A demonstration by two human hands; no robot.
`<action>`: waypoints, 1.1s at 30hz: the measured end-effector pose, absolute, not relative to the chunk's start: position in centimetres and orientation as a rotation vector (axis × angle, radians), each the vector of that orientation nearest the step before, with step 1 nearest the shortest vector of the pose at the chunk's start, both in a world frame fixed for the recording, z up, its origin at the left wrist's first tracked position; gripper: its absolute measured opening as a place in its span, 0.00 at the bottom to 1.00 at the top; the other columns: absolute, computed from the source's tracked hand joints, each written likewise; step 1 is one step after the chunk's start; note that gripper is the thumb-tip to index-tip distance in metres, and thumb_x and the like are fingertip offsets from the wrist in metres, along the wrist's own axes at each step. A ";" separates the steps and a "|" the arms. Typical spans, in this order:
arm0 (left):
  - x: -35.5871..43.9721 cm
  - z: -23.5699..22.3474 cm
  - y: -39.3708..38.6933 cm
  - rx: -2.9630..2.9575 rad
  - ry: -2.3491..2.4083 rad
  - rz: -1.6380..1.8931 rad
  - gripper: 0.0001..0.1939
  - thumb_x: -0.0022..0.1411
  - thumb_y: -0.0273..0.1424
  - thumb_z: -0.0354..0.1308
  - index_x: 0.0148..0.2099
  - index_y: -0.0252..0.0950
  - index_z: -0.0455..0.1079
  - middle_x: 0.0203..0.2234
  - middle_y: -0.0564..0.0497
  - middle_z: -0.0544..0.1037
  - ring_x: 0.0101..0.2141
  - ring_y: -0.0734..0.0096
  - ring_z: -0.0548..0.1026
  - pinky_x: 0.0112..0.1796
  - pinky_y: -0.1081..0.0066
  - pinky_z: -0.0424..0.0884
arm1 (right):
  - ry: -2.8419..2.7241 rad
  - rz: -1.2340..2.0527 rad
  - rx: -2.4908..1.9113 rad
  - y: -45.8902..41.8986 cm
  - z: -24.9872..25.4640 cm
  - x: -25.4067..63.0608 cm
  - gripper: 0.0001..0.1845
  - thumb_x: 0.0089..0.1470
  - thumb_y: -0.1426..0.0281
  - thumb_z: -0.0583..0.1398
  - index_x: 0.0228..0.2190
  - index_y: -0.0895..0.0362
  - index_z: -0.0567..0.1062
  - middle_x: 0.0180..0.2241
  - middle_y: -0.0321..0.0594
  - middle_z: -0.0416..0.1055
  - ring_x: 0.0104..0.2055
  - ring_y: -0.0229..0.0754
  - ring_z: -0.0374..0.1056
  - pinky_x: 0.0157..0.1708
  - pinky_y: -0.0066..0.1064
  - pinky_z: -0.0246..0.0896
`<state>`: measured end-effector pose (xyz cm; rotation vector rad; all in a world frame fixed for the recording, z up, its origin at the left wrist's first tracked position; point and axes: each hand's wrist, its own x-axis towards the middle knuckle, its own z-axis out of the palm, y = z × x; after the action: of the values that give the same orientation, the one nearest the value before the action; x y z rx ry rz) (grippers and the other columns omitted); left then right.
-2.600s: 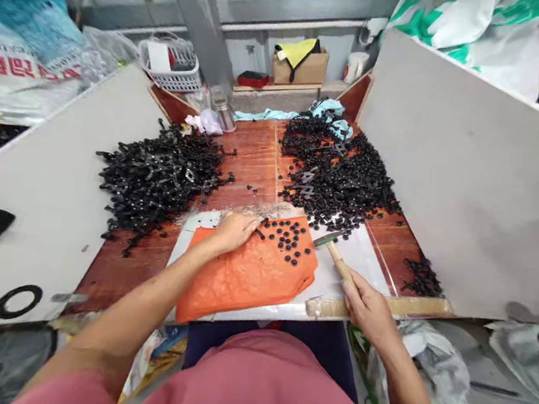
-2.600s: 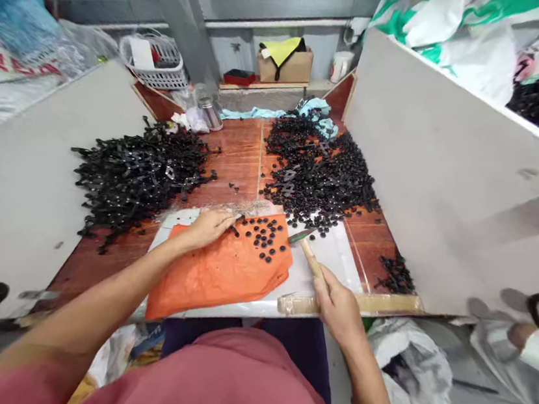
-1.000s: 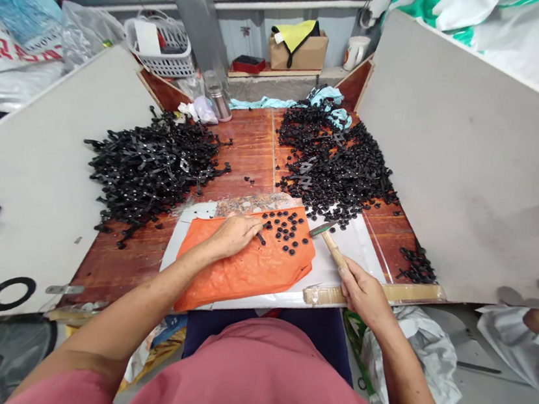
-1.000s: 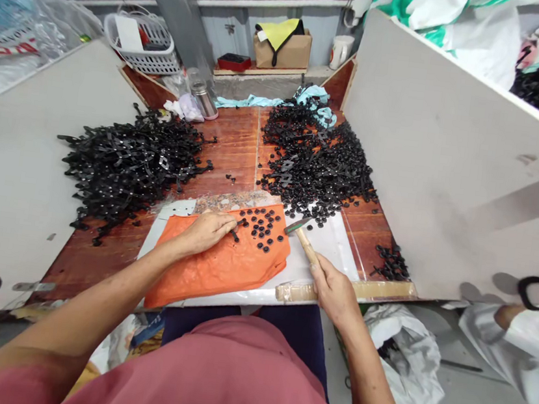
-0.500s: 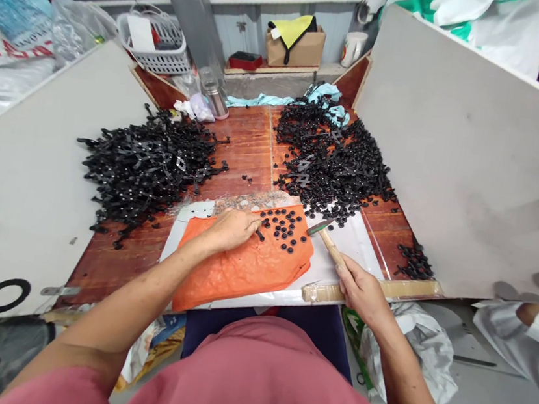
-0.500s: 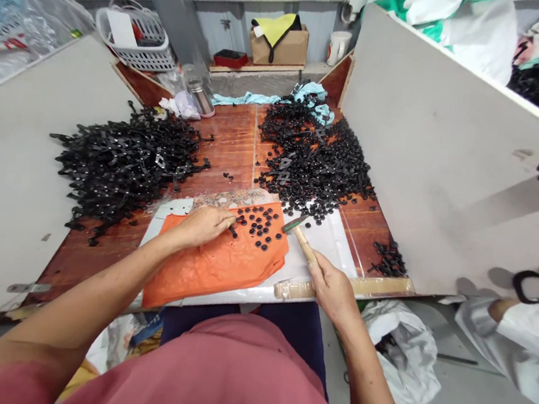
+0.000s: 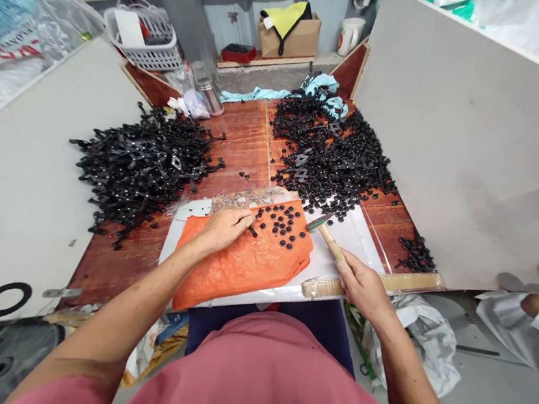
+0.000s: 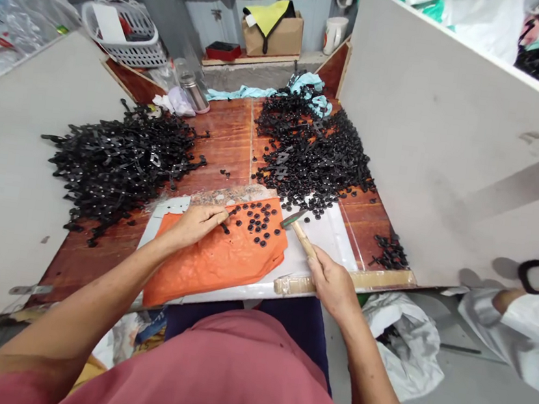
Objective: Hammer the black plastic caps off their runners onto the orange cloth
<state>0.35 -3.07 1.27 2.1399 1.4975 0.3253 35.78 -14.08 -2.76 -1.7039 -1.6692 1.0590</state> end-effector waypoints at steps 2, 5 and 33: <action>0.3 1.1 -3.6 2.128 1.460 0.320 0.18 0.70 0.39 0.45 0.33 0.40 0.72 0.27 0.53 0.79 0.32 0.66 0.74 0.36 0.71 0.66 | -1.668 1.069 -1.725 -14.1 -2.8 35.8 0.30 0.69 0.52 0.50 0.64 0.51 0.71 0.22 0.33 0.70 0.21 0.41 0.66 0.22 0.28 0.59; 0.4 1.0 -4.3 2.124 1.431 0.332 0.18 0.71 0.39 0.45 0.34 0.40 0.72 0.31 0.51 0.81 0.34 0.65 0.76 0.37 0.70 0.66 | -1.674 1.060 -1.759 -14.1 -2.8 35.7 0.29 0.69 0.53 0.51 0.63 0.50 0.72 0.22 0.32 0.69 0.20 0.40 0.65 0.22 0.27 0.58; 1.2 1.1 -4.8 2.229 1.508 0.255 0.21 0.73 0.38 0.44 0.27 0.38 0.63 0.24 0.53 0.75 0.30 0.66 0.72 0.41 0.65 0.60 | -1.717 1.000 -1.821 -14.2 -2.0 35.3 0.29 0.68 0.55 0.51 0.63 0.50 0.72 0.25 0.35 0.74 0.25 0.43 0.70 0.27 0.29 0.60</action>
<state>1.20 -4.82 1.06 2.2291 1.5082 0.2552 35.32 -14.16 -2.05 -1.8206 -1.7175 1.0001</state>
